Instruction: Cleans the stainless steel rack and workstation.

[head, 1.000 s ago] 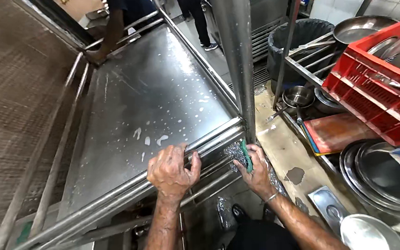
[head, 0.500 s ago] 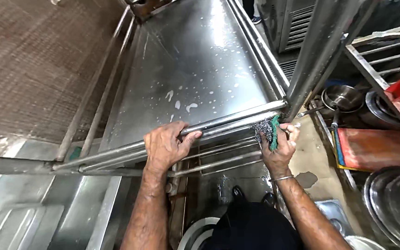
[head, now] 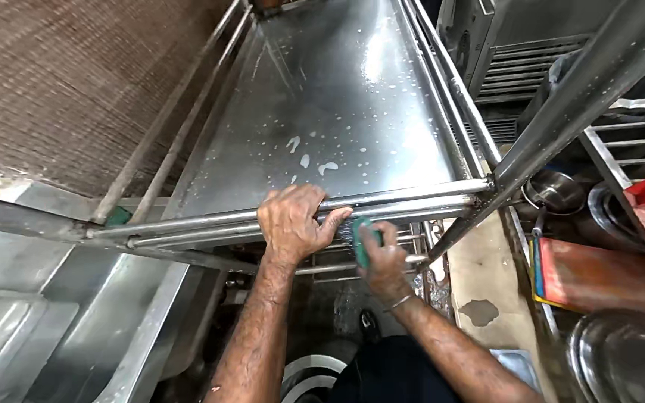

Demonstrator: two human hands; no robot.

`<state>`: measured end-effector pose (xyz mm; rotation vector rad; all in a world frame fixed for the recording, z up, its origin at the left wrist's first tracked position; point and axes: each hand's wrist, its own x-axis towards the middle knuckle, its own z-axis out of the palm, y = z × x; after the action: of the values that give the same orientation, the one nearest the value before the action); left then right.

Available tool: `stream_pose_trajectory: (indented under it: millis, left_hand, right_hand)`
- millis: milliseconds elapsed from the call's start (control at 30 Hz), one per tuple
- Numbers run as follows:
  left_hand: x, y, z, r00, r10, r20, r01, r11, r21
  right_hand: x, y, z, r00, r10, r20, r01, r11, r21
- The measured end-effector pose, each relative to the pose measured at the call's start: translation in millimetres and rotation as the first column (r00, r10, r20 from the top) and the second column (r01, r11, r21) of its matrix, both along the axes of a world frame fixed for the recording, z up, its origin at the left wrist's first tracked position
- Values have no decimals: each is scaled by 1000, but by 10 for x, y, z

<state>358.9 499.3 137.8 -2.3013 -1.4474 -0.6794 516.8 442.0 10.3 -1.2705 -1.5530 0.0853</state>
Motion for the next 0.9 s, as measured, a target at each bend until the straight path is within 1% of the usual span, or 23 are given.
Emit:
stream_pose_trajectory:
  millis: [100, 167, 200, 233, 267, 300, 333, 367, 400, 433, 467, 500, 533, 567, 633, 667, 700, 767, 800, 833, 867, 900]
  left_hand:
    - [-28, 10, -108, 991, -67, 115, 51, 989, 138]
    - [-60, -58, -235, 957, -162, 242, 106, 968, 228]
    - [-96, -128, -299, 917, -229, 327, 150, 957, 249]
    - [-153, -218, -363, 856, -302, 420, 207, 944, 257]
    - [-210, -325, -444, 772, -361, 523, 250, 929, 271]
    - [-252, -447, -560, 662, -385, 643, 262, 923, 282]
    - [-280, -564, -708, 552, -357, 754, 249, 933, 260]
    - [-296, -662, -881, 461, -285, 840, 232, 953, 196]
    - [-302, -741, -1065, 399, -180, 899, 234, 968, 90]
    - [-298, -802, -1248, 350, -52, 935, 267, 963, -46]
    - [-283, -836, -1412, 294, 76, 953, 339, 924, -178]
    - [-259, -839, -1541, 239, 189, 952, 421, 864, -278]
    - [-235, -818, -1649, 188, 271, 944, 505, 798, -329]
    - [-224, -787, -1743, 147, 328, 933, 586, 731, -349]
    - [-240, -747, -1854, 11, 413, 911, 737, 612, -286]
    - [-264, -746, -1861, -49, 472, 880, 771, 578, -266]
    - [-287, -755, -1838, -98, 518, 850, 785, 565, -254]
    - [-331, -781, -1783, -149, 537, 830, 791, 568, -226]
    - [-349, -790, -1770, -148, 522, 840, 783, 581, -223]
    - [-366, -797, -1762, -119, 497, 859, 763, 600, -241]
    - [-382, -806, -1750, -73, 466, 882, 739, 619, -266]
    - [-398, -827, -1742, -50, 447, 893, 721, 635, -278]
  right_hand:
    - [-287, 16, -38, 989, 145, 37, -142, 988, -59]
    - [-237, -30, -123, 967, 250, 57, -239, 959, -149]
    - [-153, -50, -156, 952, 298, 67, -280, 939, -198]
    - [-59, -67, -185, 944, 320, 76, -297, 929, -221]
    - [42, -101, -206, 941, 327, 84, -296, 920, -256]
    - [152, -137, -224, 940, 329, 87, -293, 912, -288]
    - [250, -156, -247, 943, 324, 81, -288, 913, -290]
    - [323, -163, -254, 948, 314, 60, -284, 913, -292]
    - [356, -163, -254, 953, 301, 17, -282, 910, -303]
    - [354, -155, -246, 952, 299, -67, -304, 889, -344]
    - [327, -136, -218, 931, 307, -198, -363, 842, -400]
    - [280, -102, -173, 884, 312, -348, -448, 777, -442]
    - [217, -67, -125, 816, 301, -493, -536, 712, -454]
    - [139, -41, -87, 739, 269, -617, -613, 649, -451]
    - [-36, -22, -41, 562, 153, -813, -738, 537, -409]
    - [-129, -14, -18, 484, 77, -872, -772, 506, -384]
    - [-211, -2, -2, 429, 5, -903, -789, 489, -372]
    - [-322, 19, -3, 363, -104, -926, -811, 454, -369]
    - [-364, 25, -15, 357, -132, -925, -815, 440, -378]
    - [-404, 30, -29, 371, -137, -919, -812, 432, -392]
    - [-443, 36, -45, 401, -119, -908, -803, 431, -411]
    - [-479, 38, -54, 435, -90, -896, -796, 428, -429]
